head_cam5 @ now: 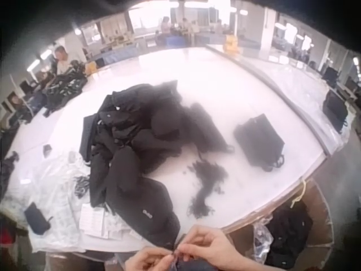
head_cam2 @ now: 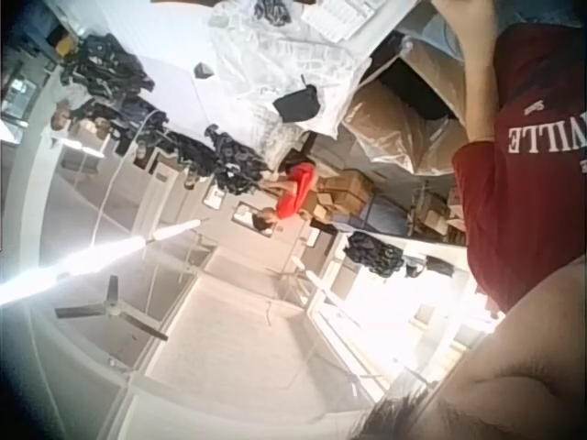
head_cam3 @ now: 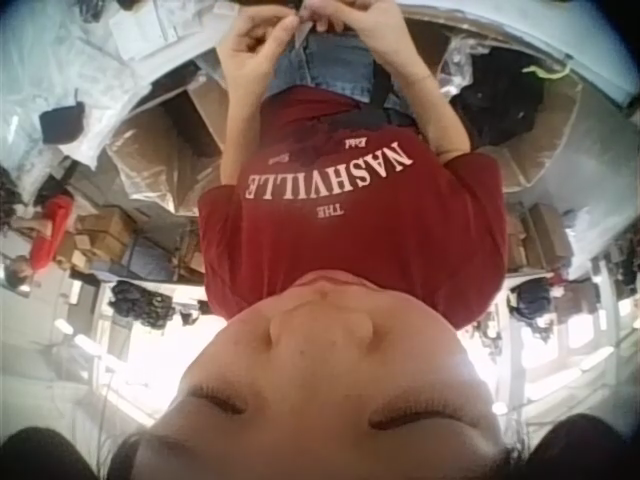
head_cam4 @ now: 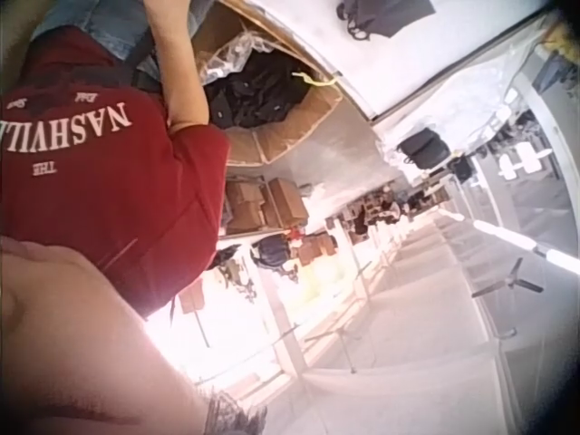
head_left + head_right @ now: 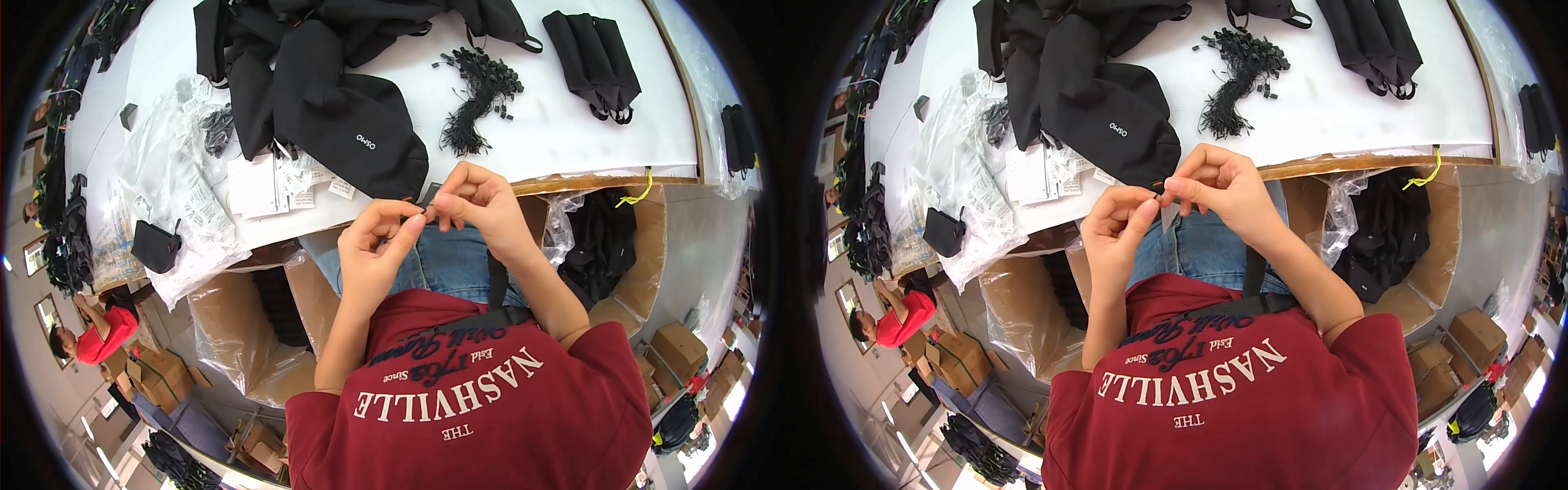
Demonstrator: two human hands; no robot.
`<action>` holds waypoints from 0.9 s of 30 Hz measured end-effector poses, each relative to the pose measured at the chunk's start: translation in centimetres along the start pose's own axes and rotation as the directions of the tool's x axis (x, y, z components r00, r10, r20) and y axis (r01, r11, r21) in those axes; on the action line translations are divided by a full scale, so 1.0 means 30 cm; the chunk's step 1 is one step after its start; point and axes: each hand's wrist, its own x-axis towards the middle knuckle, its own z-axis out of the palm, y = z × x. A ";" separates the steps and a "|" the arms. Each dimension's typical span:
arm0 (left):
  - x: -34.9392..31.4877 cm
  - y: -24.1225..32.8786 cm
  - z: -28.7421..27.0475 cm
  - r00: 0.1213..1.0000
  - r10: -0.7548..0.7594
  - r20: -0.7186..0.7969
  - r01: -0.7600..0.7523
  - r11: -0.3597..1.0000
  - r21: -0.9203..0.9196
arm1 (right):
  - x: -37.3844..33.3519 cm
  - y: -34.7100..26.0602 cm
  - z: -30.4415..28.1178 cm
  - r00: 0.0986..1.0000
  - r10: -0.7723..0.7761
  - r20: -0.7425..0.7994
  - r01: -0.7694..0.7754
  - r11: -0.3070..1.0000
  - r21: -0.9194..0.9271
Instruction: Inserting silica gel packets and instruction cards into individual black protective pouches.
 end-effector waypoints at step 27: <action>0.018 0.018 -0.039 0.964 -0.086 0.251 0.000 0.945 0.327 | 0.007 -0.058 -0.034 0.979 0.010 0.205 0.117 0.793 -0.598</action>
